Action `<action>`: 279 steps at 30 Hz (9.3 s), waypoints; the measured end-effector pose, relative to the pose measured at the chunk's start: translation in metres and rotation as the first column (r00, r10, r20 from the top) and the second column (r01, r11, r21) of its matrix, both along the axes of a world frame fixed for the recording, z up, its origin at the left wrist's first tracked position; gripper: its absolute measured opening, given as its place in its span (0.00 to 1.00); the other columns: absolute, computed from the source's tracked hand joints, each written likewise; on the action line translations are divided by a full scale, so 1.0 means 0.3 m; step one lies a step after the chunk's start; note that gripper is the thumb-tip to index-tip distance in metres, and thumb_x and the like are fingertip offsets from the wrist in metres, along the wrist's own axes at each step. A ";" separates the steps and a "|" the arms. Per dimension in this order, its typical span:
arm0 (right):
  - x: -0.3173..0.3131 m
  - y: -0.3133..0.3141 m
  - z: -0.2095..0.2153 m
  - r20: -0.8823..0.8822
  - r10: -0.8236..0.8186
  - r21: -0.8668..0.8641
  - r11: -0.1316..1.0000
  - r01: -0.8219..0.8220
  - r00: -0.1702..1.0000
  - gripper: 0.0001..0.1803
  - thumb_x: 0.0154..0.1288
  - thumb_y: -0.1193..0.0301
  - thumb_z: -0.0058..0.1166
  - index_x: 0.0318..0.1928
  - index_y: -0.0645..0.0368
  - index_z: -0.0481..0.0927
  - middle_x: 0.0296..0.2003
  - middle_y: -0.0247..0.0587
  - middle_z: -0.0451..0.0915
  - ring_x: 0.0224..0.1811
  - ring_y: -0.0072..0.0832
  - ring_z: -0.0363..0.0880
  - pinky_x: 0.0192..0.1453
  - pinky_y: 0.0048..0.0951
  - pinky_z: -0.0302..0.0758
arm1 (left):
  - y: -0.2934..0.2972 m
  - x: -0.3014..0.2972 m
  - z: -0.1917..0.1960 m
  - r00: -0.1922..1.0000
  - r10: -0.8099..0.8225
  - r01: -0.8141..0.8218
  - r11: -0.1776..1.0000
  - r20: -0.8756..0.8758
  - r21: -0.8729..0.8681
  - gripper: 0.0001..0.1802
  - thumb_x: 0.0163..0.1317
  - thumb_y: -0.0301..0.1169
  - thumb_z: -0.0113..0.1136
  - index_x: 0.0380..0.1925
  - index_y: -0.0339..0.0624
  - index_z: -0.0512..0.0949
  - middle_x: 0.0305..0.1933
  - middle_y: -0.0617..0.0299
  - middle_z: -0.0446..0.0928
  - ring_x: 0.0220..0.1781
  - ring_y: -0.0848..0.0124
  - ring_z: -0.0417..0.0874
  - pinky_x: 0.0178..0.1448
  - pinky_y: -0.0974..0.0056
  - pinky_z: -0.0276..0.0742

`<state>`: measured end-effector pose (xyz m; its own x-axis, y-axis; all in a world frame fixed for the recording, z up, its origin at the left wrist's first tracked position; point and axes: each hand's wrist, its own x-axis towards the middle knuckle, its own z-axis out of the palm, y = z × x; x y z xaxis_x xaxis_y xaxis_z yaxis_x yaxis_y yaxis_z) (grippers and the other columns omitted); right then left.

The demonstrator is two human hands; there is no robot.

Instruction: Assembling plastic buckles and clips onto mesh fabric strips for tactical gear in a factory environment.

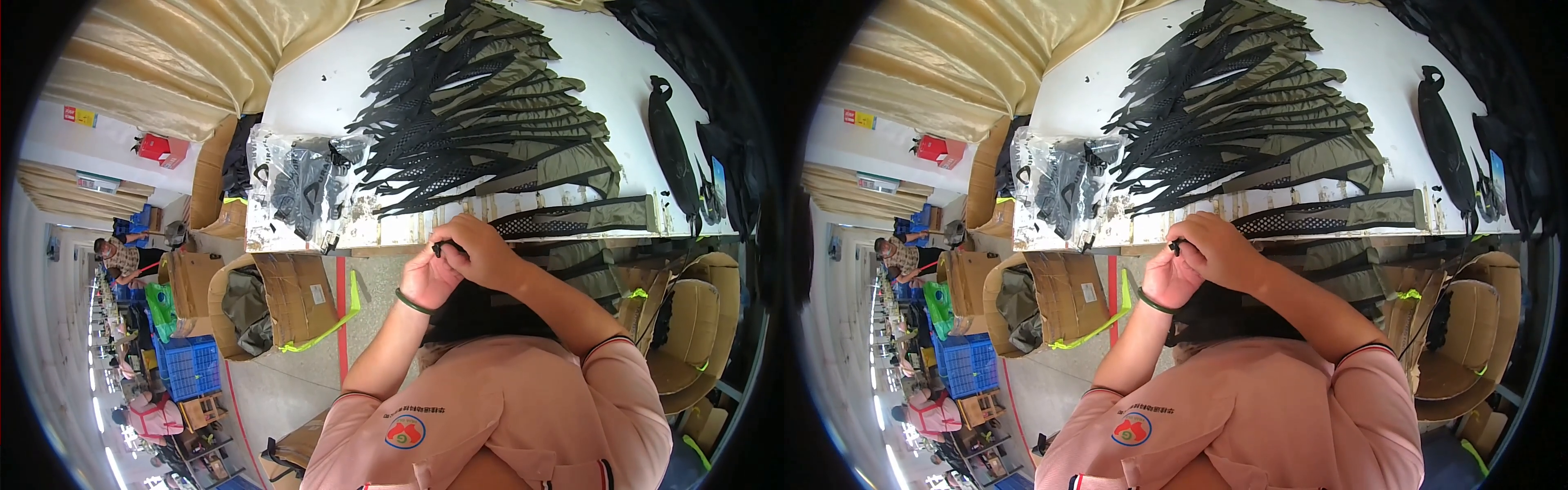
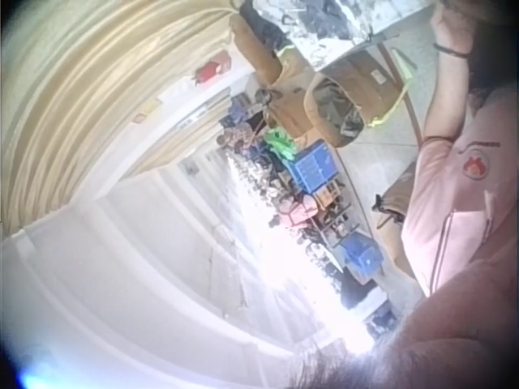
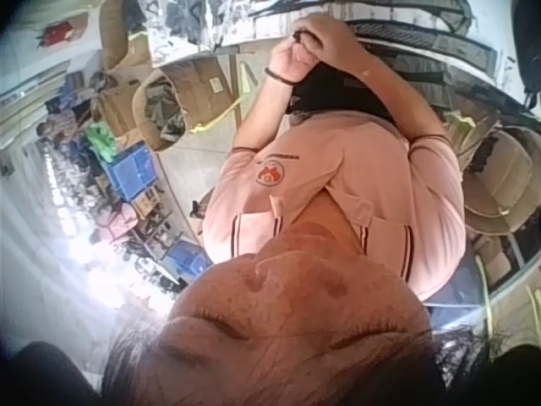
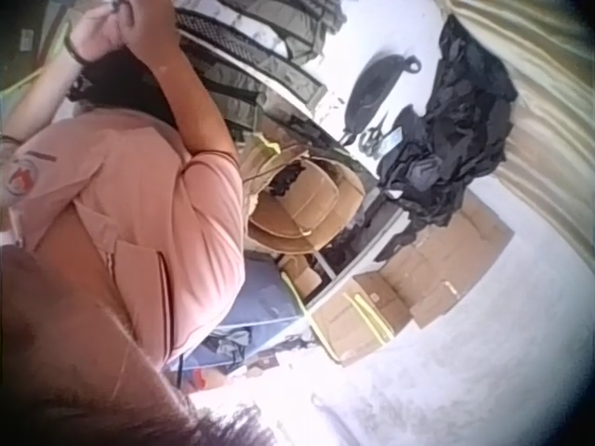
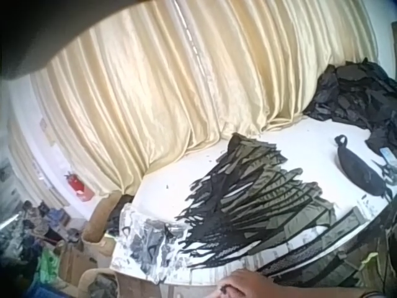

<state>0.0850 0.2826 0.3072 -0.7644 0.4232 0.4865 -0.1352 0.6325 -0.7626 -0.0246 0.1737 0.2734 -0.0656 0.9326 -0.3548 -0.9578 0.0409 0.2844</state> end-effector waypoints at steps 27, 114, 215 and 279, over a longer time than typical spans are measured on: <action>0.041 0.017 0.013 0.004 0.166 -0.451 0.881 -0.147 0.986 0.16 0.52 0.83 0.51 0.44 0.62 0.75 0.35 0.42 0.80 0.38 0.29 0.79 0.48 0.27 0.74 | -0.002 -0.006 -0.012 0.999 -0.029 0.027 0.999 -0.042 -0.046 0.19 0.63 0.42 0.52 0.48 0.44 0.69 0.41 0.67 0.73 0.36 0.74 0.71 0.43 0.67 0.66; 0.038 -0.049 0.028 0.220 -0.082 -0.557 0.807 0.195 0.972 0.16 0.48 0.72 0.66 0.30 0.59 0.69 0.20 0.32 0.69 0.21 0.20 0.66 0.26 0.24 0.65 | -0.014 0.042 0.065 0.334 0.247 -0.312 0.940 -0.910 0.140 0.04 0.59 0.21 0.59 0.31 0.38 0.72 0.30 0.64 0.77 0.32 0.82 0.75 0.38 0.76 0.72; -0.082 0.109 -0.203 0.306 0.092 -0.690 0.707 0.154 0.948 0.12 0.67 0.67 0.48 0.39 0.63 0.79 0.22 0.32 0.74 0.23 0.16 0.68 0.27 0.20 0.67 | -0.217 -1.182 -0.235 -0.050 -0.221 -0.865 0.498 -0.974 -0.069 0.12 0.56 0.33 0.63 0.29 0.39 0.71 0.21 0.62 0.72 0.19 0.70 0.71 0.19 0.64 0.67; 0.060 0.012 0.011 0.095 0.415 -0.863 0.487 -0.133 0.905 0.08 0.59 0.70 0.57 0.33 0.63 0.81 0.23 0.31 0.77 0.22 0.15 0.69 0.27 0.18 0.66 | -0.061 -0.074 0.050 0.962 0.007 0.016 0.997 -0.273 0.080 0.15 0.64 0.25 0.52 0.51 0.36 0.71 0.40 0.60 0.77 0.34 0.74 0.77 0.36 0.71 0.73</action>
